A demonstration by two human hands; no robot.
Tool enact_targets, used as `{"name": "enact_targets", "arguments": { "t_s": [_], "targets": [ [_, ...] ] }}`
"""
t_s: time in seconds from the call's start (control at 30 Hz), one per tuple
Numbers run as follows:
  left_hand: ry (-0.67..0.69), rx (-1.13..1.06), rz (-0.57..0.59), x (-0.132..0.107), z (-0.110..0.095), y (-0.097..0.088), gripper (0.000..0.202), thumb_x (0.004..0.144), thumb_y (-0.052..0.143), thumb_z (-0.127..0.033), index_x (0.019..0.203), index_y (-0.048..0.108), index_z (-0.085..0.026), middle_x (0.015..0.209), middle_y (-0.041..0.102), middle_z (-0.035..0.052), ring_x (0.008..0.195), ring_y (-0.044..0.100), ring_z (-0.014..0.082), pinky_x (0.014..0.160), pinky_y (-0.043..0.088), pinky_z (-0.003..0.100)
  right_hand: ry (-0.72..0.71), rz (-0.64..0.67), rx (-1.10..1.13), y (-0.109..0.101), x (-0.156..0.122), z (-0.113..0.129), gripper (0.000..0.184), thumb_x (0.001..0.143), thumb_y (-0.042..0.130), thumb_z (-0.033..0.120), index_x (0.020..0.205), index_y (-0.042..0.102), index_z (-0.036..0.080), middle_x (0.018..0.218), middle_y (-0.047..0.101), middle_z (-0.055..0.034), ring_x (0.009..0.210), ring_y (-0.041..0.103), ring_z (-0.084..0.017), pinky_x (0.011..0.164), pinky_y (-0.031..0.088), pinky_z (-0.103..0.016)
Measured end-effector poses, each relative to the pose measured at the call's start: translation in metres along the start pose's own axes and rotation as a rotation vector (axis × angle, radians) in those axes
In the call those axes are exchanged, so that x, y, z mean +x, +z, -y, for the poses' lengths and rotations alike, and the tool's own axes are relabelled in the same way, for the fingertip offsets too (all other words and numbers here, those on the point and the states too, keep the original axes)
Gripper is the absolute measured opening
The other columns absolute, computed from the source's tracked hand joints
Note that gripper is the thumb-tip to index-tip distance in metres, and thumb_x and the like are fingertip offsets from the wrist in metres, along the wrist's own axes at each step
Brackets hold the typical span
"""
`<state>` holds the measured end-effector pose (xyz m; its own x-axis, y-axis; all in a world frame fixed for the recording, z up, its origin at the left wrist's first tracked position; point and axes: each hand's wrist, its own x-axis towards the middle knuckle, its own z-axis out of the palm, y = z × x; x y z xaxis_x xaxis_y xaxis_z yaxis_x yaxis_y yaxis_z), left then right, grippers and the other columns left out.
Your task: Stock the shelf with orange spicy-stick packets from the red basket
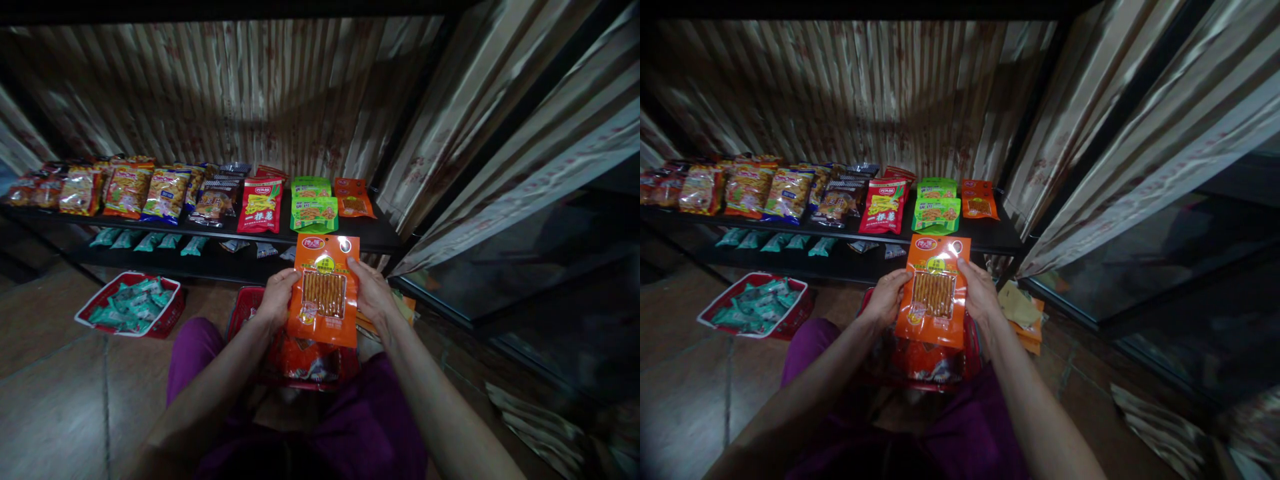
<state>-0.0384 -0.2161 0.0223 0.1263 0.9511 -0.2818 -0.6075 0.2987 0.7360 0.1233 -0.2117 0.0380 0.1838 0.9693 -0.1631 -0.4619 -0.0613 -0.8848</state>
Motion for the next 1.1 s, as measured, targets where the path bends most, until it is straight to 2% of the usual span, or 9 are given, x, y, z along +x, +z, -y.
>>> {"name": "enact_targets", "arguments": {
  "t_s": [0.2, 0.33, 0.57, 0.7, 1.0, 1.1],
  "targets": [
    [0.041, -0.055, -0.053, 0.002, -0.001, 0.000, 0.022, 0.053, 0.072, -0.024, 0.068, 0.059, -0.014, 0.058, 0.063, -0.0002, 0.049, 0.056, 0.0108, 0.052, 0.043, 0.022, 0.035, 0.062, -0.010, -0.002, -0.004, -0.002, 0.027, 0.051, 0.081, 0.028, 0.072, 0.069, 0.017, 0.069, 0.072, -0.0015, 0.055, 0.063, -0.013, 0.054, 0.050, -0.023],
    [0.044, -0.048, -0.062, 0.003, -0.004, 0.000, 0.021, 0.054, 0.072, -0.023, 0.067, 0.058, -0.014, 0.053, 0.060, -0.0022, 0.045, 0.053, 0.0091, 0.049, 0.041, 0.021, 0.032, 0.081, -0.051, -0.002, -0.005, -0.003, 0.023, 0.054, 0.079, 0.028, 0.070, 0.068, 0.017, 0.069, 0.072, -0.0016, 0.051, 0.060, -0.011, 0.051, 0.047, -0.022],
    [0.026, -0.043, -0.076, 0.002, -0.006, 0.004, 0.014, 0.060, 0.068, -0.019, 0.070, 0.059, -0.014, 0.059, 0.064, 0.0003, 0.050, 0.058, 0.0105, 0.052, 0.045, 0.021, 0.034, 0.012, -0.027, -0.001, 0.002, -0.004, 0.020, 0.050, 0.078, 0.022, 0.065, 0.067, 0.016, 0.060, 0.069, -0.0011, 0.049, 0.059, -0.012, 0.049, 0.047, -0.022],
    [0.025, 0.003, -0.019, 0.003, -0.006, 0.000, 0.014, 0.062, 0.068, -0.021, 0.072, 0.061, -0.013, 0.062, 0.065, 0.0013, 0.053, 0.060, 0.0104, 0.053, 0.047, 0.020, 0.039, -0.051, -0.032, -0.002, 0.010, -0.003, 0.018, 0.051, 0.077, 0.019, 0.063, 0.065, 0.016, 0.058, 0.068, -0.0007, 0.048, 0.059, -0.012, 0.048, 0.048, -0.022],
    [-0.048, 0.119, 0.113, 0.007, -0.003, -0.007, 0.015, 0.066, 0.066, -0.019, 0.079, 0.063, -0.011, 0.063, 0.066, 0.0028, 0.050, 0.059, 0.0105, 0.053, 0.048, 0.022, 0.024, -0.074, -0.032, -0.007, 0.024, 0.000, 0.015, 0.056, 0.074, 0.015, 0.066, 0.063, 0.016, 0.057, 0.068, -0.0010, 0.046, 0.059, -0.012, 0.047, 0.050, -0.023],
    [-0.092, 0.132, 0.182, 0.006, 0.001, -0.009, 0.015, 0.066, 0.066, -0.015, 0.080, 0.064, -0.011, 0.070, 0.068, 0.0053, 0.057, 0.062, 0.0120, 0.059, 0.050, 0.023, 0.017, -0.105, -0.041, -0.011, 0.028, 0.000, 0.015, 0.057, 0.073, 0.015, 0.068, 0.063, 0.016, 0.057, 0.067, -0.0006, 0.047, 0.060, -0.014, 0.048, 0.052, -0.025]
  ]
}}
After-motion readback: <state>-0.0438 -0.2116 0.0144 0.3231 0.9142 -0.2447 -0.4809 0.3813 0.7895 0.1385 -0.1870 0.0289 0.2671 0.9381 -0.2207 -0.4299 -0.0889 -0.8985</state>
